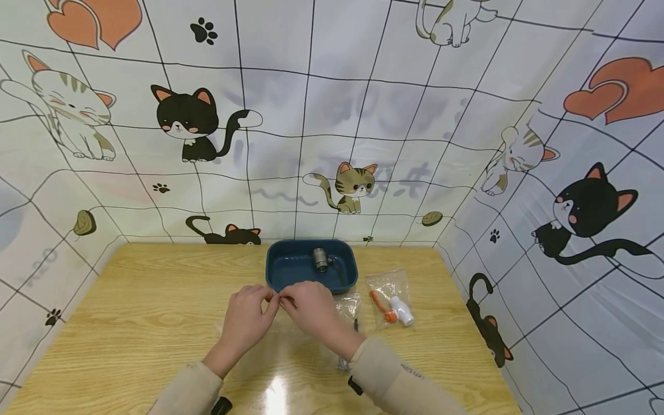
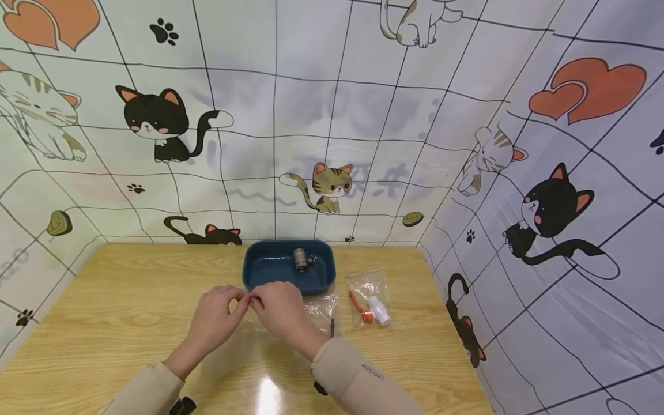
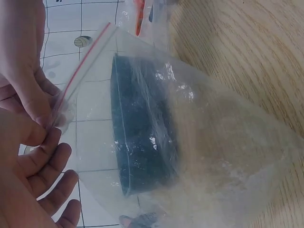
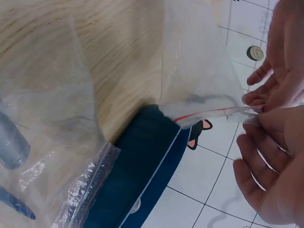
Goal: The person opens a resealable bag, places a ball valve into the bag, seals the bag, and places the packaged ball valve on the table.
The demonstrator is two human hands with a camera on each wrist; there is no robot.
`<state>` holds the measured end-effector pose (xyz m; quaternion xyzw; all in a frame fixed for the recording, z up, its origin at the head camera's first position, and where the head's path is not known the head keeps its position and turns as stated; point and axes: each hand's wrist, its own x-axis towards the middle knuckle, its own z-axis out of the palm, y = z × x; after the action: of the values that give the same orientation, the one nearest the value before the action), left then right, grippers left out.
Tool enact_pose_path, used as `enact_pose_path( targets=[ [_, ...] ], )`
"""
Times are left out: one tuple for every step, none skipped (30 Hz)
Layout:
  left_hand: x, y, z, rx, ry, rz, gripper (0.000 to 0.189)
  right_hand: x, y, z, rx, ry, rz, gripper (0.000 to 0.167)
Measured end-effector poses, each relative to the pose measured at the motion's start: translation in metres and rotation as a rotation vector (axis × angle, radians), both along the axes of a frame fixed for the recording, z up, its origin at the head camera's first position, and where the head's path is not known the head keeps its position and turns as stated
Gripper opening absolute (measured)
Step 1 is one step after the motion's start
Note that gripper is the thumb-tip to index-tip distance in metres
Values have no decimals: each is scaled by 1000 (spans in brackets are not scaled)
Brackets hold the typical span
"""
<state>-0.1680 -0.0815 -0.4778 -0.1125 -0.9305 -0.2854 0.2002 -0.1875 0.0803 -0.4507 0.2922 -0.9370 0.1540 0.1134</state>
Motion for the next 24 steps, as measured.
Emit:
enact_pose_path(
  targets=[
    [0, 0, 0, 2, -3, 0, 15, 1, -1, -1, 19, 56, 6, 17],
    [0, 0, 0, 3, -7, 1, 17, 2, -2, -2, 45, 110, 7, 16],
    [0, 0, 0, 4, -9, 2, 18, 2, -3, -3, 69, 156, 9, 16],
    [0, 0, 0, 4, -11, 3, 19, 3, -3, -4, 86, 192, 12, 15],
    [0, 0, 0, 4, -14, 3, 20, 4, -3, -5, 100, 218, 15, 14],
    [1, 0, 0, 2, -17, 5, 21, 4, -4, -6, 115, 245, 18, 14],
    [1, 0, 0, 1, -20, 6, 22, 5, -4, -7, 131, 268, 19, 14],
    [1, -1, 0, 0, -25, 7, 22, 5, -4, -8, 142, 284, 19, 14],
    [1, -1, -1, -1, -29, 8, 22, 5, -4, -9, 148, 295, 21, 14],
    [2, -1, -1, -3, -35, 9, 22, 5, -4, -10, 149, 307, 21, 14],
    [2, -1, -1, -6, -41, 11, 23, 6, -4, -11, 148, 317, 22, 14],
    [2, -1, -1, -7, -44, 10, 23, 6, -4, -11, 146, 329, 23, 13],
    [3, 0, -1, -7, -46, 10, 23, 6, -4, -13, 141, 335, 23, 13],
    [3, 0, -1, -10, -46, 8, 23, 5, -4, -13, 136, 338, 21, 13],
    [3, 0, -1, -14, -45, 7, 23, 5, -4, -14, 130, 340, 19, 13],
    [3, 0, -1, -17, -41, 5, 23, 5, -4, -15, 125, 338, 17, 12],
    [4, 0, -1, -22, -36, 2, 23, 5, -3, -16, 119, 333, 16, 12],
    [4, 0, -1, -26, -29, -1, 23, 5, -3, -16, 113, 327, 15, 12],
    [5, 1, -1, -32, -22, -3, 23, 5, -3, -16, 108, 318, 15, 12],
    [5, 1, -1, -38, -12, -6, 23, 5, -3, -16, 105, 310, 15, 13],
    [5, 1, -2, -46, -2, -8, 23, 5, -3, -17, 103, 305, 18, 13],
    [5, 1, -2, -55, 9, -10, 23, 4, -3, -16, 100, 300, 18, 14],
    [5, 1, -3, -68, 22, -12, 23, 4, -3, -16, 96, 297, 17, 14],
    [5, 1, -3, -82, 36, -13, 23, 4, -2, -16, 94, 296, 14, 15]
  ],
)
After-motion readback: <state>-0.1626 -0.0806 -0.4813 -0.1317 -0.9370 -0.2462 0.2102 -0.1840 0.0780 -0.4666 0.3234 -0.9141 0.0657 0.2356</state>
